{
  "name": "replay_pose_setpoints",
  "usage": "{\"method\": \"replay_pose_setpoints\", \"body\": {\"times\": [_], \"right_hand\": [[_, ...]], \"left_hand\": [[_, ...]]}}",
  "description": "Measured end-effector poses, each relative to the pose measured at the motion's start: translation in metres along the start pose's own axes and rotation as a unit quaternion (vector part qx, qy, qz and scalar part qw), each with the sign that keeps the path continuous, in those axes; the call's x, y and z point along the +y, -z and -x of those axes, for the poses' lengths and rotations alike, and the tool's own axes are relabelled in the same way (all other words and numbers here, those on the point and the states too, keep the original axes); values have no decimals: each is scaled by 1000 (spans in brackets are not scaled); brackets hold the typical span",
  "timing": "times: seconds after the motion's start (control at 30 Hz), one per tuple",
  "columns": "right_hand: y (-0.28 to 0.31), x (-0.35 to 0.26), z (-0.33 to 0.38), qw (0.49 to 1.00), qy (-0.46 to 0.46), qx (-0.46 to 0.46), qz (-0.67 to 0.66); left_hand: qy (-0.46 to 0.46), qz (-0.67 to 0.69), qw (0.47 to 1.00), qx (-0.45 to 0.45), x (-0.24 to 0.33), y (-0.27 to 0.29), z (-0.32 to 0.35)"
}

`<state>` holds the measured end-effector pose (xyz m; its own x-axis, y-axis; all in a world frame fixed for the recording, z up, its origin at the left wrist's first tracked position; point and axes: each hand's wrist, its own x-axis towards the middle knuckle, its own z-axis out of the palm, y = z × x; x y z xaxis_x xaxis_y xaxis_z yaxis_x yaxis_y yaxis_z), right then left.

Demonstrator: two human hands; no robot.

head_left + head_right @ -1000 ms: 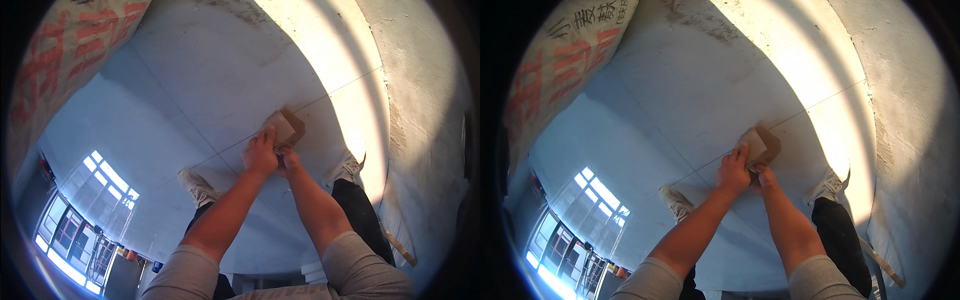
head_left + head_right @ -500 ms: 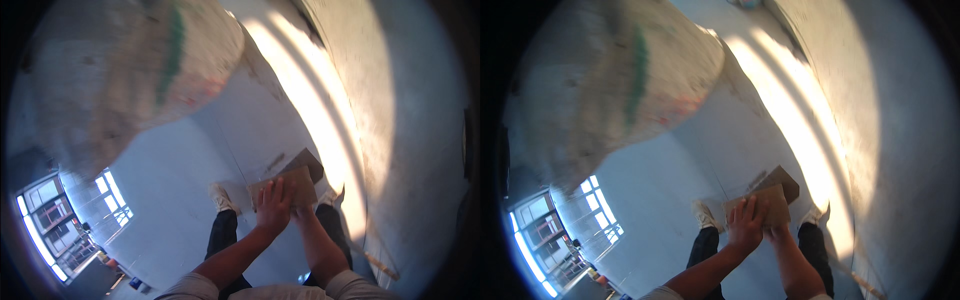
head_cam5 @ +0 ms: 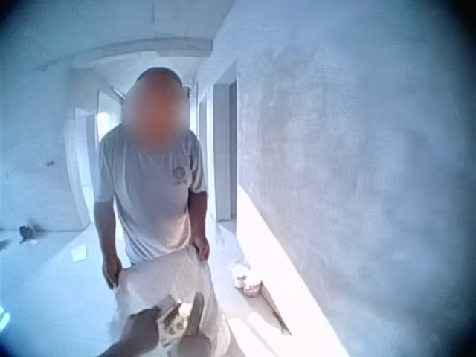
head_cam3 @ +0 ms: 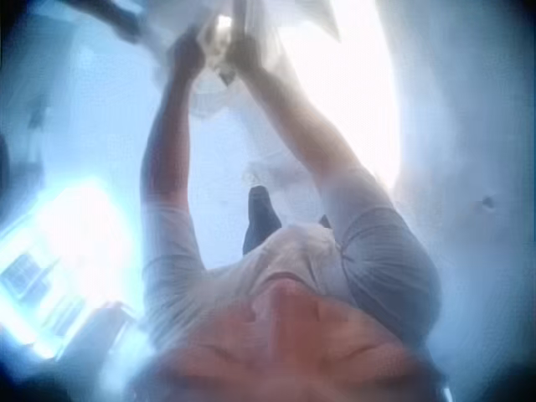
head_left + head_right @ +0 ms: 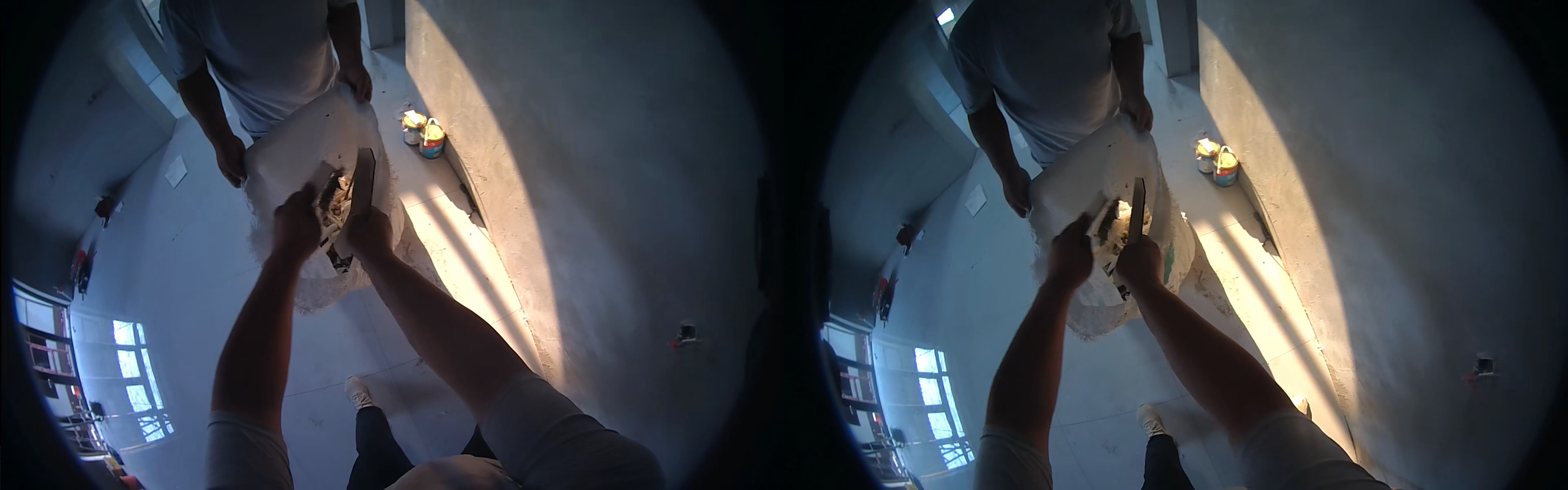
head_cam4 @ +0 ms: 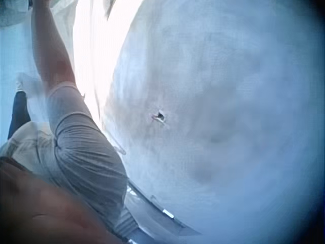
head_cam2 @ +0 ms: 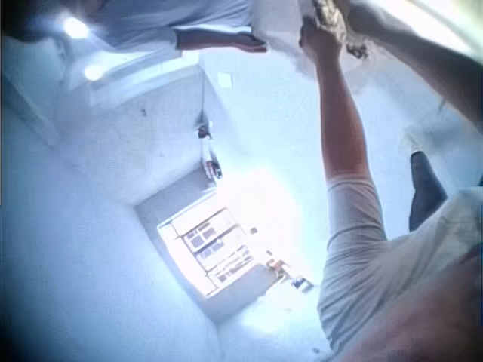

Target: The person sweeps debris on a tiled floor using a broom, gathering pieces of plastic and paper into a pile near a doorway. The person then moves a metal ladder aside and continues sweeping the remaining debris into a larger pile.

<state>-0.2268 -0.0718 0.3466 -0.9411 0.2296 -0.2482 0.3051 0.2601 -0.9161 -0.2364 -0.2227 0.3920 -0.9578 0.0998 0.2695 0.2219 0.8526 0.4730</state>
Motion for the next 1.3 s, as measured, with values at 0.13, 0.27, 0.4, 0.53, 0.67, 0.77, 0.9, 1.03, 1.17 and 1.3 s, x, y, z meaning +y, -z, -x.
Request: {"method": "replay_pose_setpoints", "body": {"times": [0.13,0.27,0.4,0.53,0.67,0.77,0.9,1.03,1.17,1.3], "right_hand": [[32,7,8,993,81,52,69],[89,65,78,995,39,89,-24],[152,187,173,994,-25,33,105],[218,254,257,990,-113,-42,71],[249,268,279,991,28,-40,121],[269,240,274,982,66,-54,166],[280,209,256,979,77,-44,184],[280,213,240,949,113,-71,285],[281,198,226,983,-45,10,177],[251,169,228,974,-43,-41,220]], "left_hand": [[22,-54,998,18,29,41,5],[135,31,990,26,52,48,106],[241,265,934,4,57,18,270],[366,192,903,-119,78,-67,391],[303,197,911,-197,117,-127,403],[234,205,916,-252,180,-136,350],[211,141,930,-265,224,-125,297],[183,181,923,-286,219,-109,277],[241,235,907,-254,172,-79,272],[291,269,890,-225,100,-42,262]]}}
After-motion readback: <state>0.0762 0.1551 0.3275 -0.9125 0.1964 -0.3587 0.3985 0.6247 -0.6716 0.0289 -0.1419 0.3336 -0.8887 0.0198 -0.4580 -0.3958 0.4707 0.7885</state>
